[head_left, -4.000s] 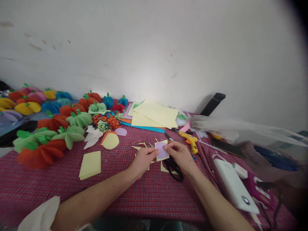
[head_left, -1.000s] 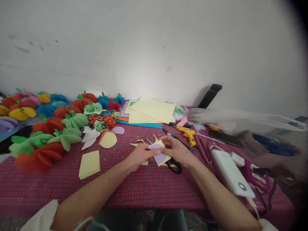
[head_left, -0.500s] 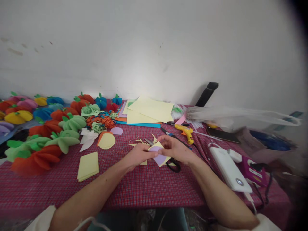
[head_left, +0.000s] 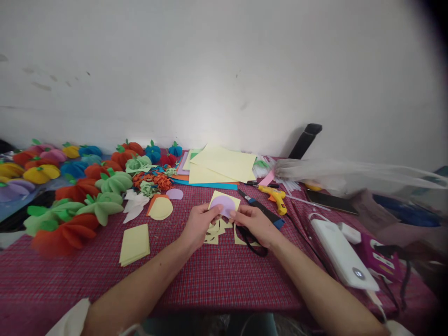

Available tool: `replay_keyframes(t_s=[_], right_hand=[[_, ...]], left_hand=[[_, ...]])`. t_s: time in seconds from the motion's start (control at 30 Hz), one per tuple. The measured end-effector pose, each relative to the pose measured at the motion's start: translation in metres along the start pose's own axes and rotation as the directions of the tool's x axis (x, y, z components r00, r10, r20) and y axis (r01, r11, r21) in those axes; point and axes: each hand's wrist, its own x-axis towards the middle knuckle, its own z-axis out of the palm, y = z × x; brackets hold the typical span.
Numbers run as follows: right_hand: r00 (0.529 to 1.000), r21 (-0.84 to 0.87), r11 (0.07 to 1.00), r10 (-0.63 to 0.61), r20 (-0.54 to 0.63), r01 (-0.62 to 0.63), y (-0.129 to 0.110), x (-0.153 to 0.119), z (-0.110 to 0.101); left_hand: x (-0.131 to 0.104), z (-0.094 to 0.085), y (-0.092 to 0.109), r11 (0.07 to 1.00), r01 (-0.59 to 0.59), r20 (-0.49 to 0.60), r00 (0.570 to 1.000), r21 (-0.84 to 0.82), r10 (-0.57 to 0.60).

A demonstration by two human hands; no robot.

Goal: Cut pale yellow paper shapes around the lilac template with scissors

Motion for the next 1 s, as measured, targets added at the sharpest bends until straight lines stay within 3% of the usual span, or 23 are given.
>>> replay_keyframes(t_s=[0.23, 0.37, 0.47, 0.7, 1.0], right_hand=[[0.998, 0.08, 0.995, -0.056, 0.034, 0.053, 0.002, 0.002, 0.001], [0.998, -0.041, 0.997, -0.065, 0.024, 0.066, -0.003, 0.0, -0.002], [0.997, -0.103, 0.994, -0.018, 0.072, 0.026, -0.002, -0.002, -0.004], [0.986, -0.131, 0.991, 0.024, 0.166, -0.002, 0.002, -0.004, -0.008], [0.986, -0.133, 0.991, 0.034, 0.161, -0.013, -0.001, -0.005, -0.008]], left_hand=[[-0.004, 0.004, 0.005, 0.994, 0.107, 0.085, 0.991, -0.028, -0.104], [-0.002, -0.003, 0.014, 0.978, 0.178, 0.203, 0.967, -0.105, -0.154], [-0.001, -0.006, 0.018, 0.978, 0.198, 0.25, 0.952, -0.065, -0.176], [-0.001, -0.006, 0.016, 0.965, 0.258, 0.293, 0.92, 0.051, -0.262], [0.0, -0.006, 0.013, 0.966, 0.248, 0.263, 0.929, 0.074, -0.259]])
